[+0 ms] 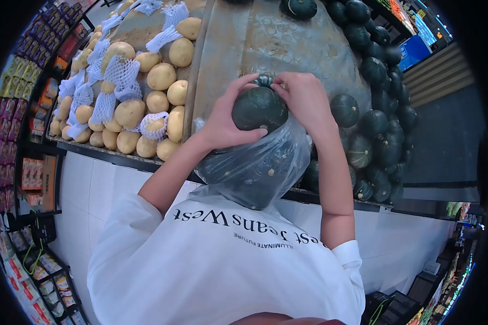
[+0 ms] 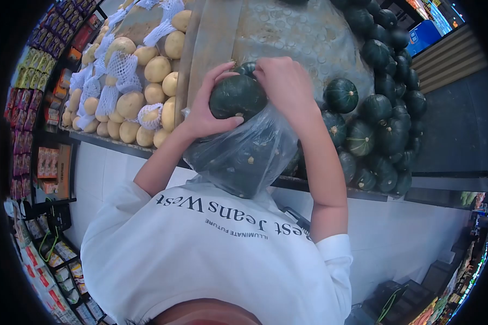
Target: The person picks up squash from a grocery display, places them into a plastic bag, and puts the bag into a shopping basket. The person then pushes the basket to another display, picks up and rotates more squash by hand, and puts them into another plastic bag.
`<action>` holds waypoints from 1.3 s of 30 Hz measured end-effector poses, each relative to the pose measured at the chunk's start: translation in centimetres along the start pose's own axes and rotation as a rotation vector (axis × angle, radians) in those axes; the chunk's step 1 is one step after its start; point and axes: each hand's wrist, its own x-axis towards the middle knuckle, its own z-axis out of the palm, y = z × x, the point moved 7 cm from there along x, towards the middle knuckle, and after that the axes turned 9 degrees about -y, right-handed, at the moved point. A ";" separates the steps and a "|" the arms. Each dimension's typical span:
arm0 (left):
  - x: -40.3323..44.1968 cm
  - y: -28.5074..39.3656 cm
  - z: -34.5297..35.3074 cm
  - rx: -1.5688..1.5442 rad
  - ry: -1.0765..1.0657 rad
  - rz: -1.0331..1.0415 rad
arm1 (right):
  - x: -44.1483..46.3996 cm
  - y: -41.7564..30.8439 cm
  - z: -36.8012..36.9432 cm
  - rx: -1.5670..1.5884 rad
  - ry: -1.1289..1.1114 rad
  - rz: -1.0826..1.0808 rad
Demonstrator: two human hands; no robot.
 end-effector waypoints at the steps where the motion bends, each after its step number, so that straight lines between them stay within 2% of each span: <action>1: 0.1 0.1 0.2 -0.032 -0.009 -0.012 | -0.2 0.0 -0.1 -0.027 0.007 -0.036; 3: 0.1 -0.2 0.3 -0.064 -0.029 -0.048 | -0.9 0.3 -0.3 -0.082 0.020 -0.110; 6: 0.2 -0.7 0.4 -0.055 -0.061 -0.101 | -1.6 1.3 1.8 -0.197 -0.293 0.028; 9: 0.3 -0.4 0.6 -0.011 -0.071 -0.113 | -0.7 1.1 1.4 -0.260 -0.233 0.094; 12: 0.3 -0.3 0.4 0.032 -0.070 -0.099 | -0.7 0.8 0.3 -0.036 0.034 0.014; 14: 0.0 0.1 0.5 0.076 -0.071 -0.074 | -0.4 0.3 -0.6 0.110 0.100 -0.021; 17: -0.1 1.9 0.6 0.397 -0.042 0.006 | -0.5 -1.5 -1.7 0.222 0.191 -0.049; 20: -0.5 2.3 0.5 0.655 0.020 -0.018 | -0.3 -3.0 -1.1 0.270 0.240 -0.041; 23: -1.2 2.6 -0.1 0.632 0.046 -0.029 | -0.6 -2.6 -0.5 0.337 0.274 -0.015; 26: -2.4 2.3 -1.4 0.305 0.138 -0.096 | -1.0 -1.5 -0.7 0.367 0.301 0.029; 29: -3.8 1.8 -2.8 0.622 0.187 -0.263 | -1.6 -0.6 -0.8 0.369 0.316 0.063; 30: -4.6 1.9 -3.2 0.727 0.249 -0.262 | -1.8 -0.5 -0.8 0.369 0.321 0.070; 33: -7.1 -0.2 -4.3 0.742 0.059 -0.534 | -2.4 -0.1 -0.3 0.463 0.320 0.105; 36: -8.7 -1.2 -5.0 0.455 0.070 -0.693 | -2.9 0.3 0.2 0.532 0.367 0.114; 39: -9.4 -1.9 -5.1 -0.196 0.290 -0.558 | -3.3 1.5 1.9 0.712 0.386 0.166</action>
